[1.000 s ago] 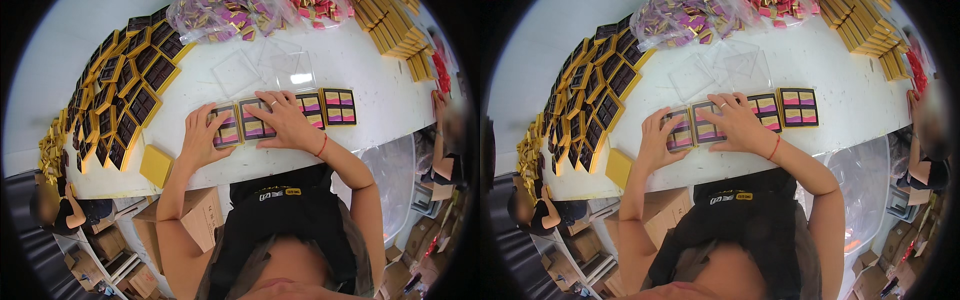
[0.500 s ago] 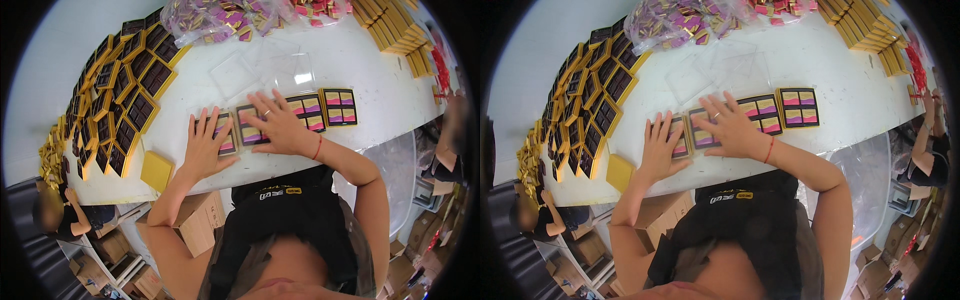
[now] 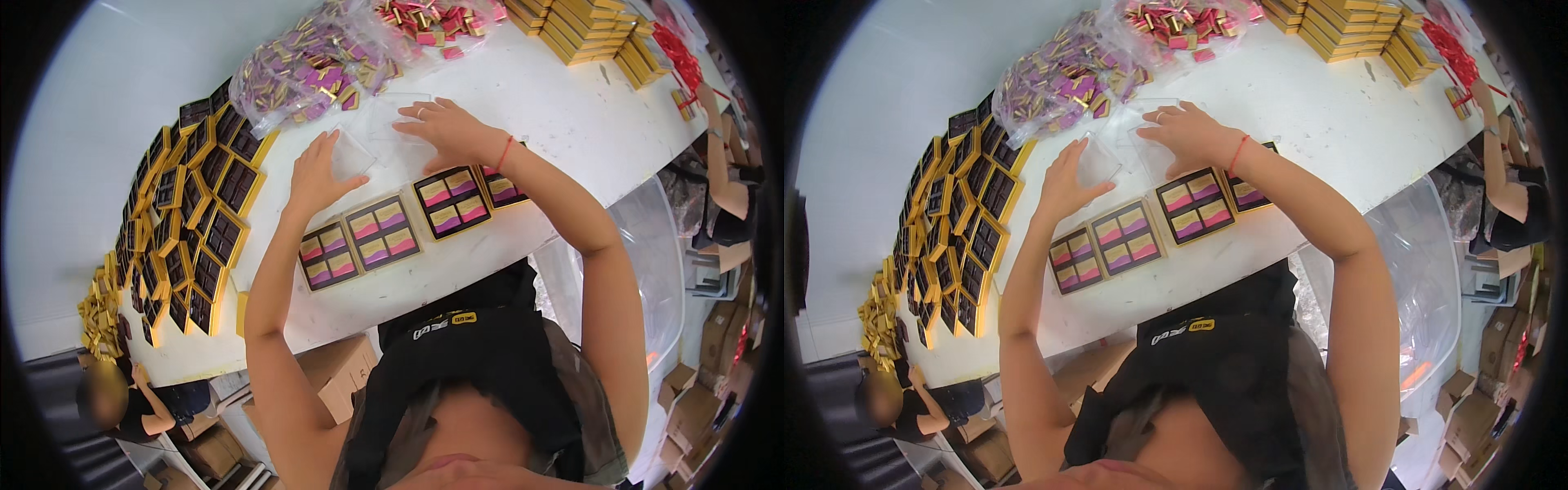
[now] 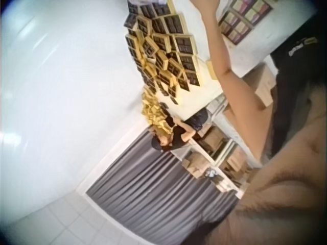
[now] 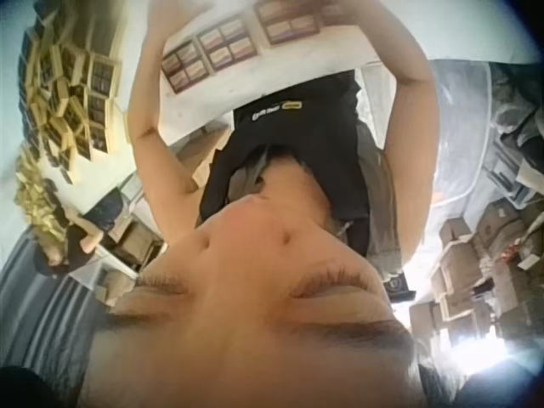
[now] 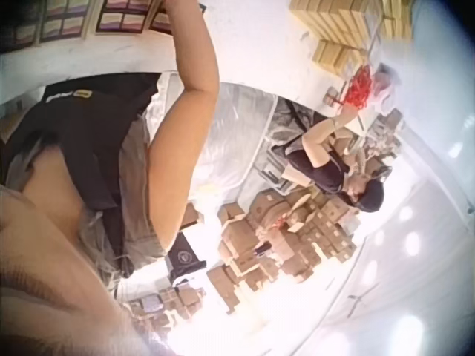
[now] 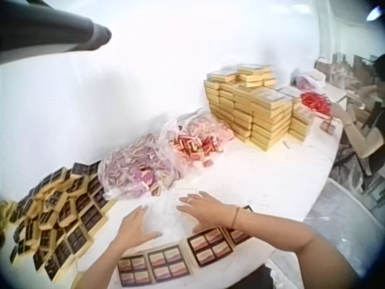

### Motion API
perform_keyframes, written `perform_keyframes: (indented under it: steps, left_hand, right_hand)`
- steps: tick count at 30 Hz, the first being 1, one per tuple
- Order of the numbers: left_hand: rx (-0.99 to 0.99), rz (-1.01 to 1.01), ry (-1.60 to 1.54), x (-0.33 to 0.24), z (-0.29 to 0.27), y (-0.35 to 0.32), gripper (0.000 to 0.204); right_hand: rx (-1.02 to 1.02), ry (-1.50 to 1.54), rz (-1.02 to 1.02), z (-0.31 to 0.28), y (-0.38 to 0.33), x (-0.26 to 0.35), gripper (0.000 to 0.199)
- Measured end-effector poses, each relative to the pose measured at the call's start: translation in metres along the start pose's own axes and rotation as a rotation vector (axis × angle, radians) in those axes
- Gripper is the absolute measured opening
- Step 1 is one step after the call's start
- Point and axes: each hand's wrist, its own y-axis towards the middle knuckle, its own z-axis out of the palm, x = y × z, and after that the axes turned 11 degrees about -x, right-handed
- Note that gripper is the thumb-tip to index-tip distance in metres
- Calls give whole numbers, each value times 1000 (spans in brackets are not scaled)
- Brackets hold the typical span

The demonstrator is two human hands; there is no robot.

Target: The person assembles small square cosmetic palettes by placing pink and purple inserts into black trays with gold borders. They then cover the filled trays with clear plastic lids and stack the completed units on the table.

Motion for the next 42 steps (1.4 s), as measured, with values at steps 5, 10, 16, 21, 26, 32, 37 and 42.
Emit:
perform_keyframes:
  steps: [5, 10, 16, 21, 26, 32, 37, 42]
  left_hand:
    - [-101, -99, -193, -18, -10, 10, 113]
    - [-92, 68, -398, -102, -37, -11, 125]
    - [-8, -109, -1211, -156, -32, -14, 133]
    - [-112, -191, -1266, -180, 13, -15, 116]
    - [-317, 8, -1111, -180, 37, -29, 112]
    - [-248, -1, -983, -167, 42, -62, 116]
    - [50, -16, -531, -150, -10, -63, 109]
    - [177, -99, -408, -143, -14, -64, 100]
  right_hand:
    - [-214, 164, 56, 3, 0, -18, 72]
    - [-387, 397, 164, -51, -25, -23, 31]
    - [-587, -43, 107, -61, -128, 1, 44]
    - [-403, 9, 199, -21, -161, 18, 64]
    - [-328, 26, 93, -28, -157, -1, 77]
    - [-302, 138, 117, -11, -153, -9, 76]
    - [-262, 69, 87, -12, -155, -14, 77]
    - [-265, 97, 36, -15, -160, -21, 79]
